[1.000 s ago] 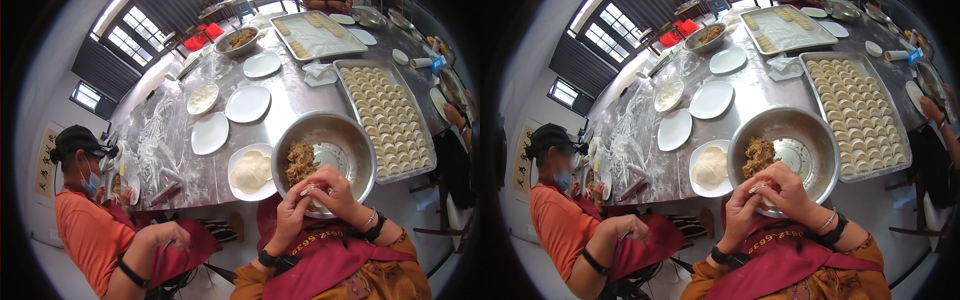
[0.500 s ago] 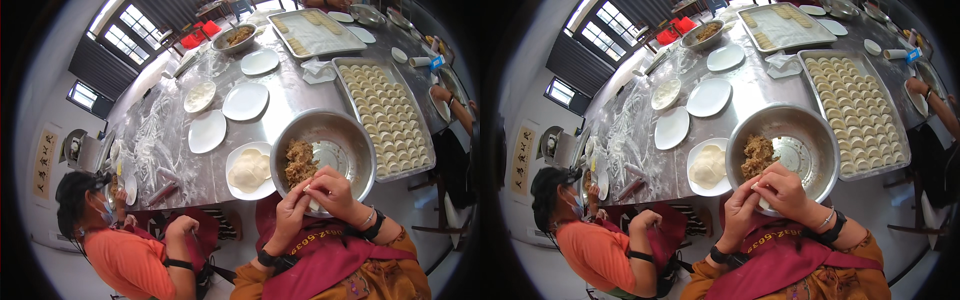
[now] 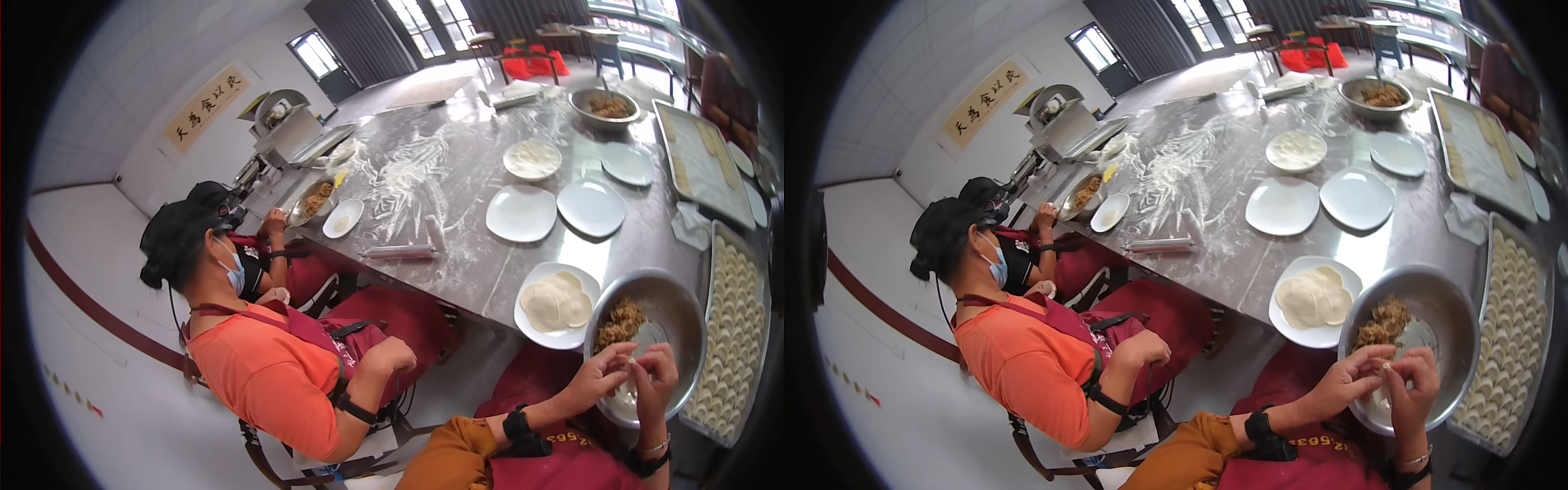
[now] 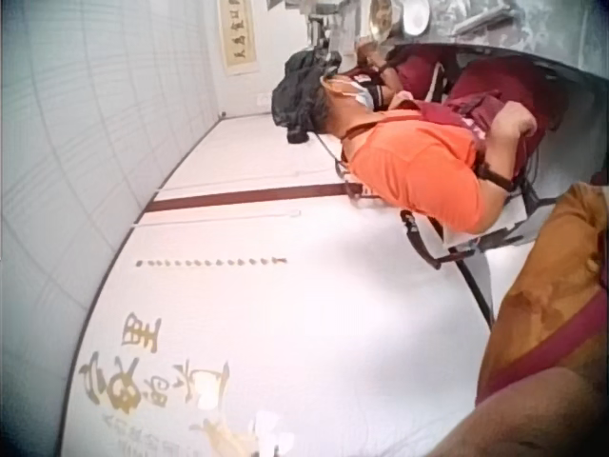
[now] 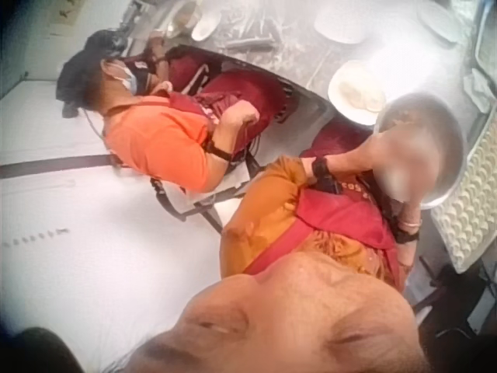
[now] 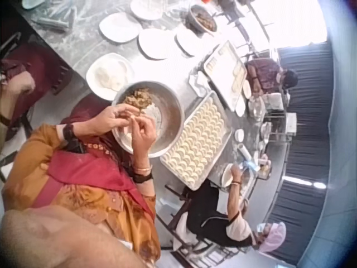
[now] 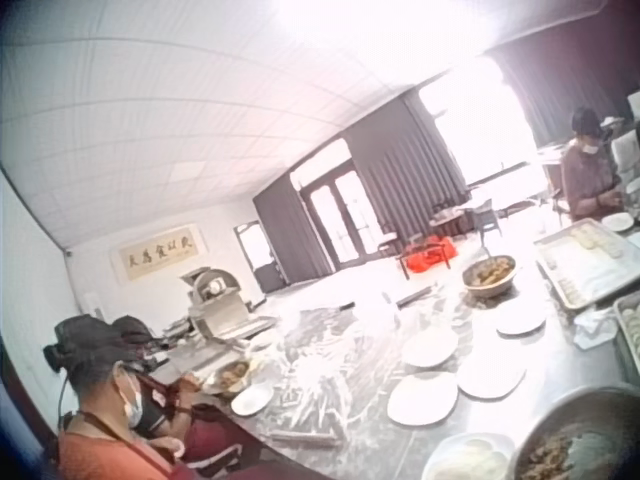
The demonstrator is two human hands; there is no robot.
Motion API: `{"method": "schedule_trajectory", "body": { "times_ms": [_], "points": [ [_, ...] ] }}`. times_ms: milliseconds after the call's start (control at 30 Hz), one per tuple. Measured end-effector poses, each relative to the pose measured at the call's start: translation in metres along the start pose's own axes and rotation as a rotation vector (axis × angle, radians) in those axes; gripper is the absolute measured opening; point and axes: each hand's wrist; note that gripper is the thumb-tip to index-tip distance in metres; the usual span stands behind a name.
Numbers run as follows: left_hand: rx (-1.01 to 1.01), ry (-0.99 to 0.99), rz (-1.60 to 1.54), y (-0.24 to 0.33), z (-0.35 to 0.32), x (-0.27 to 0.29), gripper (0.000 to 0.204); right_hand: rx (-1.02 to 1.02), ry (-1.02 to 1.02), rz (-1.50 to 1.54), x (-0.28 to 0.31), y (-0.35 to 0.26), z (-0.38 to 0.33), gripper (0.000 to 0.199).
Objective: The recorder is shown making dumplings by hand at a table with other people.
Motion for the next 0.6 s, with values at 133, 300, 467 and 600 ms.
{"method": "schedule_trajectory", "body": {
  "times_ms": [133, 300, 467, 600],
  "points": [
    [-0.033, -0.033, 0.056, 0.002, 0.005, 0.011, 0.041, 0.003, -0.048, 0.085, -0.004, 0.004, 0.006, 0.022],
    [-0.131, -0.039, 0.065, 0.016, 0.005, -0.004, 0.037, -0.019, -0.087, 0.208, 0.002, 0.008, 0.008, 0.023],
    [-0.114, -0.064, 0.038, 0.01, 0.013, -0.007, 0.033, 0.069, -0.117, 0.22, 0.006, 0.015, 0.009, 0.01],
    [-0.056, -0.075, 0.03, 0.012, 0.014, -0.006, 0.027, -0.042, -0.082, 0.199, 0.006, -0.003, 0.016, 0.01]
  ]
}}
Point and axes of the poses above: each hand's wrist, its own z-axis towards the middle knuckle, its own x-axis out of the back of the hand, y = z × x, and after that the axes turned 14 degrees about x, right-handed
